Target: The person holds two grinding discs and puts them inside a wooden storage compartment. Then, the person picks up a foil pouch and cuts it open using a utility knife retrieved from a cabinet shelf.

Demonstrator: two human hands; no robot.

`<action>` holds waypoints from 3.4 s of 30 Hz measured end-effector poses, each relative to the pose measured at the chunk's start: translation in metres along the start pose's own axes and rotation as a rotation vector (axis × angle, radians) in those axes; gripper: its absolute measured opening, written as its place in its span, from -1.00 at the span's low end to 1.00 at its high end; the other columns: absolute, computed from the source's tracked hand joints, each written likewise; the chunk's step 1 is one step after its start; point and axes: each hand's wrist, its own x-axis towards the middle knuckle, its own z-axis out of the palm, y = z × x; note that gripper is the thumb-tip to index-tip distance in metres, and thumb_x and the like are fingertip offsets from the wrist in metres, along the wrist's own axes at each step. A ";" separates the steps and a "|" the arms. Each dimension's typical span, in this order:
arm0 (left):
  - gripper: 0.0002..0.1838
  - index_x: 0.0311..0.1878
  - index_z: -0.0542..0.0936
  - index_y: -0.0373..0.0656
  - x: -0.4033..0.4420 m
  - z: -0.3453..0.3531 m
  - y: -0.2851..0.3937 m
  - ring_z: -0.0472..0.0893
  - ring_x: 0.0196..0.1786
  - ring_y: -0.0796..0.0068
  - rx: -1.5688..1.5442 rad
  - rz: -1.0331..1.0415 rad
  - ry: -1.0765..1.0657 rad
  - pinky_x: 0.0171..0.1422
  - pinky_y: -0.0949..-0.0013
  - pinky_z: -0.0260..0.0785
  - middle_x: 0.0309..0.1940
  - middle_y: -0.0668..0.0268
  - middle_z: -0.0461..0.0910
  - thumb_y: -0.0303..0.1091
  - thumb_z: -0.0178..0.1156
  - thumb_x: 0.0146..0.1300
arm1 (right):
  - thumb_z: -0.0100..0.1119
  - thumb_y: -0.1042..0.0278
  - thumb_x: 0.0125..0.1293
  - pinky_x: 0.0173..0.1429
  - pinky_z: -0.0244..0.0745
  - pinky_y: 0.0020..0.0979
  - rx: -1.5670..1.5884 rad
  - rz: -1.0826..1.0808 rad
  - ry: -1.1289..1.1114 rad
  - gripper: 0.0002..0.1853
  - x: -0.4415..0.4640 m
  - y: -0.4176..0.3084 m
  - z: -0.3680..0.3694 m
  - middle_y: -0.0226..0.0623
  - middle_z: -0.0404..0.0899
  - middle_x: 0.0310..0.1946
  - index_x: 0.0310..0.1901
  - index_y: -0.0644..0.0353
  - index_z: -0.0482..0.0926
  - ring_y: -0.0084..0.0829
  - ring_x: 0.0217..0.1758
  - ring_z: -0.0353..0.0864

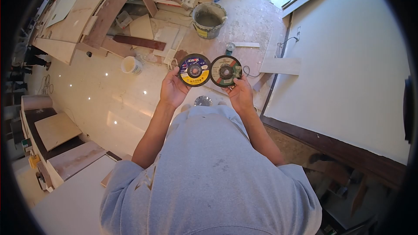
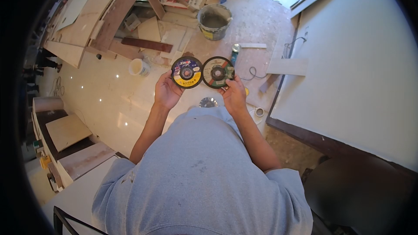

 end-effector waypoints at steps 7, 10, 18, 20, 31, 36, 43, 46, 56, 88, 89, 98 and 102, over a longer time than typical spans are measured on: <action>-0.63 0.14 0.42 -0.26 0.001 -0.003 0.001 0.54 0.13 0.29 -0.001 -0.011 -0.016 0.18 0.23 0.43 0.08 0.14 0.54 -0.25 -0.11 0.39 | -0.12 0.49 0.31 0.10 0.48 -0.26 -0.001 -0.001 -0.021 -0.58 0.001 -0.001 -0.001 -0.24 0.48 0.08 0.21 0.16 0.25 -0.35 0.07 0.53; -0.63 0.13 0.42 -0.26 0.001 -0.003 0.000 0.54 0.13 0.29 0.003 -0.008 -0.006 0.18 0.23 0.43 0.08 0.14 0.55 -0.25 -0.11 0.39 | -0.12 0.49 0.31 0.10 0.48 -0.26 -0.004 0.003 -0.001 -0.59 0.000 -0.001 0.000 -0.24 0.48 0.08 0.21 0.15 0.26 -0.35 0.07 0.53; -0.64 0.12 0.43 -0.27 0.001 -0.003 0.000 0.55 0.12 0.30 -0.010 -0.004 -0.023 0.17 0.23 0.43 0.07 0.13 0.55 -0.26 -0.10 0.39 | -0.12 0.49 0.31 0.10 0.48 -0.24 0.006 0.007 0.003 -0.58 0.001 -0.002 0.001 -0.23 0.47 0.09 0.22 0.15 0.25 -0.33 0.08 0.53; -0.64 0.12 0.43 -0.27 0.002 -0.003 -0.001 0.55 0.12 0.30 -0.009 -0.001 -0.022 0.17 0.23 0.44 0.06 0.13 0.55 -0.26 -0.10 0.39 | -0.12 0.49 0.31 0.10 0.48 -0.24 0.012 0.006 -0.003 -0.58 0.001 -0.002 0.000 -0.22 0.47 0.09 0.22 0.16 0.25 -0.32 0.08 0.53; -0.63 0.13 0.42 -0.27 0.003 -0.007 -0.001 0.54 0.13 0.29 -0.018 -0.009 -0.018 0.20 0.23 0.41 0.08 0.12 0.55 -0.25 -0.10 0.38 | -0.12 0.48 0.31 0.09 0.50 -0.26 0.011 0.004 0.009 -0.58 0.002 -0.002 0.003 -0.22 0.48 0.08 0.22 0.17 0.26 -0.32 0.06 0.54; -0.63 0.13 0.42 -0.27 0.004 -0.007 -0.002 0.54 0.13 0.29 -0.012 -0.005 -0.012 0.19 0.23 0.42 0.08 0.12 0.55 -0.25 -0.09 0.38 | -0.12 0.48 0.31 0.09 0.50 -0.26 0.015 0.002 -0.008 -0.58 0.002 -0.003 0.001 -0.21 0.48 0.08 0.22 0.17 0.25 -0.32 0.07 0.54; -0.64 0.11 0.43 -0.27 0.005 -0.007 -0.002 0.54 0.13 0.29 -0.028 -0.010 -0.020 0.19 0.23 0.42 0.07 0.13 0.55 -0.25 -0.09 0.38 | -0.11 0.47 0.31 0.11 0.49 -0.27 0.027 -0.008 -0.009 -0.56 0.004 -0.002 0.001 -0.20 0.47 0.10 0.23 0.18 0.24 -0.32 0.07 0.54; -0.63 0.11 0.43 -0.27 0.006 -0.009 -0.002 0.54 0.13 0.29 -0.032 -0.013 -0.025 0.19 0.23 0.41 0.07 0.13 0.55 -0.25 -0.09 0.38 | -0.11 0.47 0.30 0.10 0.49 -0.25 0.033 -0.008 -0.018 -0.56 0.005 -0.002 0.001 -0.21 0.47 0.09 0.23 0.18 0.24 -0.31 0.07 0.53; -0.62 0.13 0.42 -0.27 0.007 -0.009 -0.003 0.53 0.14 0.29 0.002 -0.003 0.007 0.20 0.24 0.41 0.08 0.13 0.55 -0.23 -0.10 0.38 | -0.12 0.47 0.29 0.10 0.48 -0.24 0.039 0.008 -0.019 -0.58 0.009 0.000 -0.009 -0.23 0.46 0.10 0.21 0.14 0.26 -0.32 0.09 0.52; -0.61 0.14 0.41 -0.28 0.009 -0.004 -0.003 0.54 0.13 0.30 0.008 -0.005 -0.019 0.20 0.23 0.41 0.07 0.13 0.55 -0.23 -0.11 0.39 | -0.11 0.51 0.29 0.03 0.53 -0.31 0.053 -0.008 -0.043 -0.56 0.013 -0.001 -0.008 -0.23 0.48 0.07 0.22 0.16 0.25 -0.34 0.04 0.56; -0.61 0.14 0.41 -0.28 0.009 -0.004 -0.003 0.54 0.13 0.30 0.010 -0.005 -0.021 0.20 0.23 0.41 0.07 0.13 0.55 -0.23 -0.11 0.39 | -0.11 0.51 0.29 0.03 0.53 -0.31 0.055 -0.008 -0.041 -0.56 0.012 -0.001 -0.008 -0.23 0.48 0.07 0.22 0.16 0.25 -0.34 0.04 0.56; -0.62 0.13 0.42 -0.26 0.008 -0.002 -0.003 0.53 0.14 0.30 0.017 -0.014 -0.014 0.20 0.23 0.40 0.07 0.15 0.54 -0.23 -0.10 0.38 | -0.11 0.50 0.29 0.02 0.52 -0.29 0.063 -0.020 -0.018 -0.59 0.009 -0.005 -0.002 -0.23 0.49 0.06 0.19 0.15 0.26 -0.33 0.03 0.55; -0.61 0.17 0.40 -0.24 0.009 -0.006 -0.004 0.53 0.14 0.32 0.016 -0.017 -0.036 0.21 0.24 0.41 0.08 0.17 0.54 -0.22 -0.10 0.39 | -0.11 0.49 0.29 0.02 0.51 -0.28 0.065 -0.026 -0.013 -0.60 0.009 -0.006 0.000 -0.22 0.49 0.05 0.18 0.16 0.26 -0.32 0.03 0.55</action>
